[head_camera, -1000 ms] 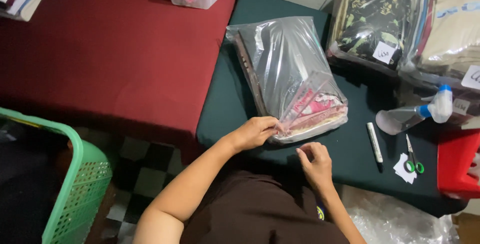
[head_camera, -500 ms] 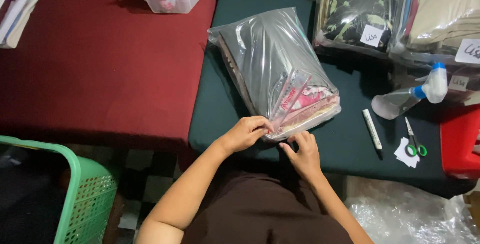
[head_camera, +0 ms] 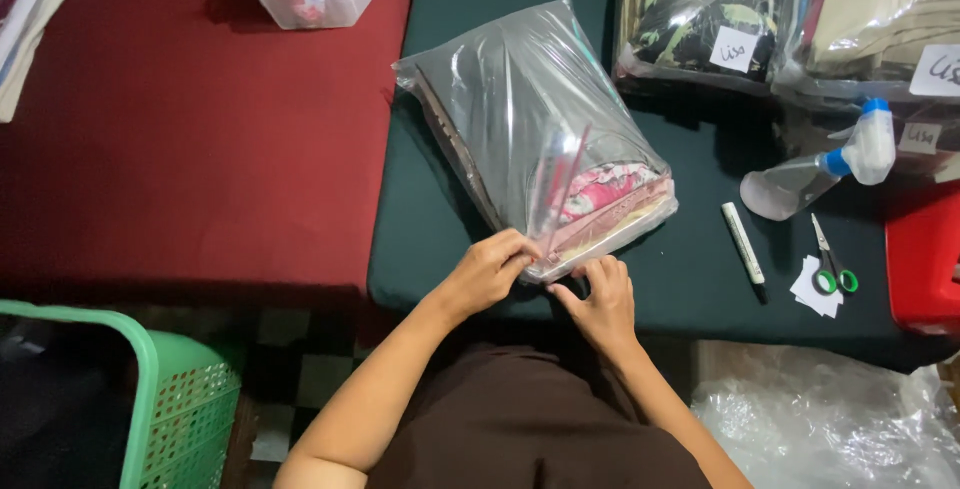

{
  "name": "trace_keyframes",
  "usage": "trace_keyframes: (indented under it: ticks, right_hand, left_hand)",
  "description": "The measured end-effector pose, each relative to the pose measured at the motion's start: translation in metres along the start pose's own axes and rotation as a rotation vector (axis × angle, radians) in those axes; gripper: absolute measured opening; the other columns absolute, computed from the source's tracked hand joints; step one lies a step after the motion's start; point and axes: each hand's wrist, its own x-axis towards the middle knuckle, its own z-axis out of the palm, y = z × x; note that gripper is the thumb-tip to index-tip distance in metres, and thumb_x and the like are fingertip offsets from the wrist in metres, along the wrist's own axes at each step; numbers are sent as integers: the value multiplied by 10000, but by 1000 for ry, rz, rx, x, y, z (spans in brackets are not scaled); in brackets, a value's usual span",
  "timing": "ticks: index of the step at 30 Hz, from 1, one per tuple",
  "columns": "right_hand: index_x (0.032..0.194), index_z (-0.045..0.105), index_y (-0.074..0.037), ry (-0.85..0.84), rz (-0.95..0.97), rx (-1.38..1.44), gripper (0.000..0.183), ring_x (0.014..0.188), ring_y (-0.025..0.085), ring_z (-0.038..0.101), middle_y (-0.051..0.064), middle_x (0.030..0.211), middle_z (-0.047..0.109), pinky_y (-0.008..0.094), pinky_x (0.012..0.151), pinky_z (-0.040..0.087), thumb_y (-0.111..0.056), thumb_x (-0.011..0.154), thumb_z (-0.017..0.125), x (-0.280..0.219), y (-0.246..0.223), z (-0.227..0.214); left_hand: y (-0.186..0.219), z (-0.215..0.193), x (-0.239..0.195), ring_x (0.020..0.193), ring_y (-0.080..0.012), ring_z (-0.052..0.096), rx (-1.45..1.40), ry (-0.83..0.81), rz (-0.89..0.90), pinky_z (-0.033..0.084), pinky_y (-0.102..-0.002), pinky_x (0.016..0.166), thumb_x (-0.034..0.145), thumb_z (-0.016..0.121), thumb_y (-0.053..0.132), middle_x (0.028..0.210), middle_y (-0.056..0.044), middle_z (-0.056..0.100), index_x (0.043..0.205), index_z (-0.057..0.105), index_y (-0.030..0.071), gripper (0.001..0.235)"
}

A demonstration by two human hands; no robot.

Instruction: Package folded clothes into plastic bags and seal them with tape.

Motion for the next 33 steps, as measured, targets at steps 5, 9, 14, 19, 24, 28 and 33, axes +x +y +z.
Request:
trace_keyframes:
  ticks: [5, 9, 14, 19, 24, 28, 33]
  right_hand:
    - [928, 587, -125, -5, -4, 0, 457, 943, 291, 559, 43, 964, 568, 430, 787, 446, -308, 665, 912, 1, -6, -3]
    - [940, 579, -116, 7, -8, -15, 518, 943, 300, 551, 53, 977, 566, 441, 782, 437, -359, 636, 921, 2, -13, -4]
    - [947, 565, -104, 24, 21, -54, 547, 956, 304, 551, 74, 996, 564, 445, 776, 425, -383, 639, 921, -1, -3, 5]
    - [976, 580, -105, 23, 30, -103, 532, 992, 304, 556, 76, 1032, 582, 450, 802, 431, -386, 670, 912, 8, 13, 2]
    - [1027, 594, -98, 92, 7, -140, 549, 1051, 315, 563, 79, 1142, 612, 460, 853, 448, -371, 661, 900, 16, 17, -10]
    - [1022, 592, -101, 81, 53, -132, 538, 1035, 312, 565, 73, 1102, 611, 459, 853, 449, -367, 671, 901, 10, 18, -11]
    - [1048, 609, -110, 137, 171, -101, 497, 998, 312, 580, 73, 1051, 618, 445, 828, 456, -383, 738, 885, 2, 38, -34]
  left_hand:
    - [3, -11, 4, 859, -250, 657, 9, -40, -36, 531, -342, 765, 950, 641, 33, 951, -94, 623, 1041, 702, 68, 115]
    - [-1, -16, 8, 886, -229, 656, 29, -101, -35, 529, -326, 786, 939, 644, 32, 957, -87, 631, 1053, 713, 74, 140]
    - [10, -14, 16, 885, -216, 652, -108, -82, -179, 529, -319, 797, 946, 666, 59, 958, -85, 664, 1047, 683, 62, 102]
    - [2, -7, 31, 858, -211, 673, -79, -70, -34, 544, -315, 798, 910, 675, 62, 970, -88, 656, 1056, 656, 53, 147]
    - [-4, -1, 53, 882, -257, 674, 149, -107, 68, 536, -352, 787, 849, 743, 86, 919, -89, 691, 986, 690, 73, 147]
    - [-12, -3, 52, 911, -276, 677, 146, -129, 89, 539, -372, 811, 842, 737, 101, 926, -93, 694, 982, 686, 80, 150]
    - [-18, -4, 54, 973, -294, 661, 173, -158, 27, 523, -383, 855, 835, 681, 81, 1011, -102, 699, 1026, 694, 97, 193]
